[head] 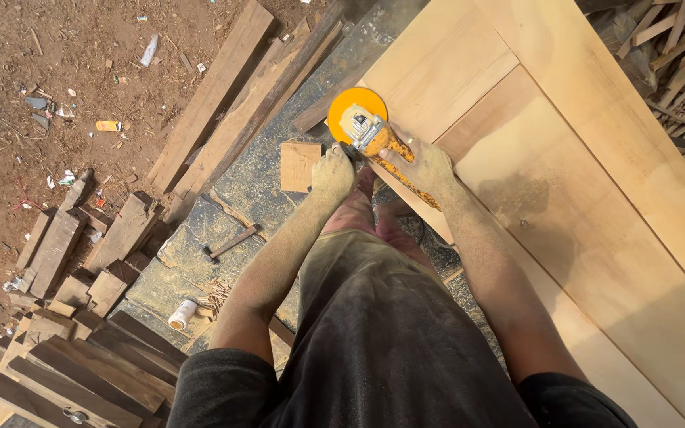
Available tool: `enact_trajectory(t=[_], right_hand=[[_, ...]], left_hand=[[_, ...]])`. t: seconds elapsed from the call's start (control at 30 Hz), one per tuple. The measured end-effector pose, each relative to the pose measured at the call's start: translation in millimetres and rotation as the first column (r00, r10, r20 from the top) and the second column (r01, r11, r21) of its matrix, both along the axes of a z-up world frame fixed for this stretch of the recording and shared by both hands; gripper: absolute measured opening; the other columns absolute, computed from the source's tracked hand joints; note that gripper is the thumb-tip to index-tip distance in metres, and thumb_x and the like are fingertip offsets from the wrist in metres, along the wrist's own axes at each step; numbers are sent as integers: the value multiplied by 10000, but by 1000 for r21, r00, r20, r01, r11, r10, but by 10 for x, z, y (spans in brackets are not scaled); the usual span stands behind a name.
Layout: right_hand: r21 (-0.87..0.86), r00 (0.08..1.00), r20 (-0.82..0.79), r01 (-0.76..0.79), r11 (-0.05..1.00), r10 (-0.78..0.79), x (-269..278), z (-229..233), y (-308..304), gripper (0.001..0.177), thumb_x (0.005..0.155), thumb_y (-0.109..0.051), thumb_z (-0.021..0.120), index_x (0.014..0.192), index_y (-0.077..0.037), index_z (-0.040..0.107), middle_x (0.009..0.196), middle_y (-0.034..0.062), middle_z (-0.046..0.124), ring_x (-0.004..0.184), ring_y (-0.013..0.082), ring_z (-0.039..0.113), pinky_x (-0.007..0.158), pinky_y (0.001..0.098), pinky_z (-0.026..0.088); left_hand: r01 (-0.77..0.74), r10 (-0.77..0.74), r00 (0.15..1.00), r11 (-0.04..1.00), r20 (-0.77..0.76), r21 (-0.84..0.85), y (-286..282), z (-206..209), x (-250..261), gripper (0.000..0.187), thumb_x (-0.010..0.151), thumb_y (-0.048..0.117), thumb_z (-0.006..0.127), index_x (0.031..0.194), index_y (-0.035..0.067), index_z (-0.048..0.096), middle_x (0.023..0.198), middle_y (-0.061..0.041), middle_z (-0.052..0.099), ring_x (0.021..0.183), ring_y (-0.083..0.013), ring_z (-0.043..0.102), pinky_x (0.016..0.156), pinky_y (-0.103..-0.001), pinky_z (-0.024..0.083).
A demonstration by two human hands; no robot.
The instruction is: The person sands the surface and edges of a large wooden door using a power sander.
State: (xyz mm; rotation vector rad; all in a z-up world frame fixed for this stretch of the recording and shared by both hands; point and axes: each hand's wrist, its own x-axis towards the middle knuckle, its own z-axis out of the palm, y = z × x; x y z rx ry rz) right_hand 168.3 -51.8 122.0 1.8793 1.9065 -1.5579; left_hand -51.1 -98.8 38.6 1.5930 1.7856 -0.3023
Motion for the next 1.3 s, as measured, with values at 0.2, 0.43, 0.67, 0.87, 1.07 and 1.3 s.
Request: enact_trajectory(t=[0.2,0.43,0.67,0.87,1.07,1.3], right_hand=[[130,918,-200,372,919,-343,660,-86,292,694,1041,-541,586,1576,-118,457,1442,208,613,1335,336,585,1086,430,459],[19,711,-210,689,725,-671,1255,-218,479,683,1059,-485,577,1578,-80,391,1431,129,607,1252,199,617,1031,329,513],[-62,738,-248,634,771,-627,1062,-145,-154,657,1046,-436,579,1576,-85,414,1408,135,619,1246,197,615,1026,335,516],[37,841,-223,512,858,-493,849,-22,-940,621,1040,-414,605,1547,-84,466,1369,166,660,1243,228,645,1030,361,514],[162,955,-132,286,944,-267,475,47,-1357,654,1006,-461,640,1517,-76,506,1329,226,674,1199,344,667,975,406,527],[-28,936,-115,332,943,-333,147,58,-566,752,931,-596,585,1541,-169,486,1251,200,692,1156,324,690,954,417,536]], left_hand=[[195,-212,975,959,68,205,969,-366,827,377,899,172,499,1226,-6,550,1113,-213,669,1028,-386,673,888,-508,508],[434,-441,897,877,-14,207,1800,-365,1917,299,991,186,451,1241,46,539,1167,-145,623,1117,-273,629,948,-454,485],[404,-410,911,907,35,119,912,-226,1555,361,970,234,510,1244,0,530,1152,-184,622,1078,-322,651,924,-464,503],[305,-311,949,947,48,101,-126,-239,1200,341,952,174,504,1237,-10,544,1151,-194,642,1077,-349,661,938,-471,502],[170,-173,984,983,47,66,-928,-76,619,442,873,210,582,1246,-25,541,1168,-203,654,1083,-358,666,927,-481,500],[72,-72,997,981,-9,181,-241,-289,328,309,963,207,551,1206,19,582,1155,-164,684,1081,-340,694,929,-498,520]])
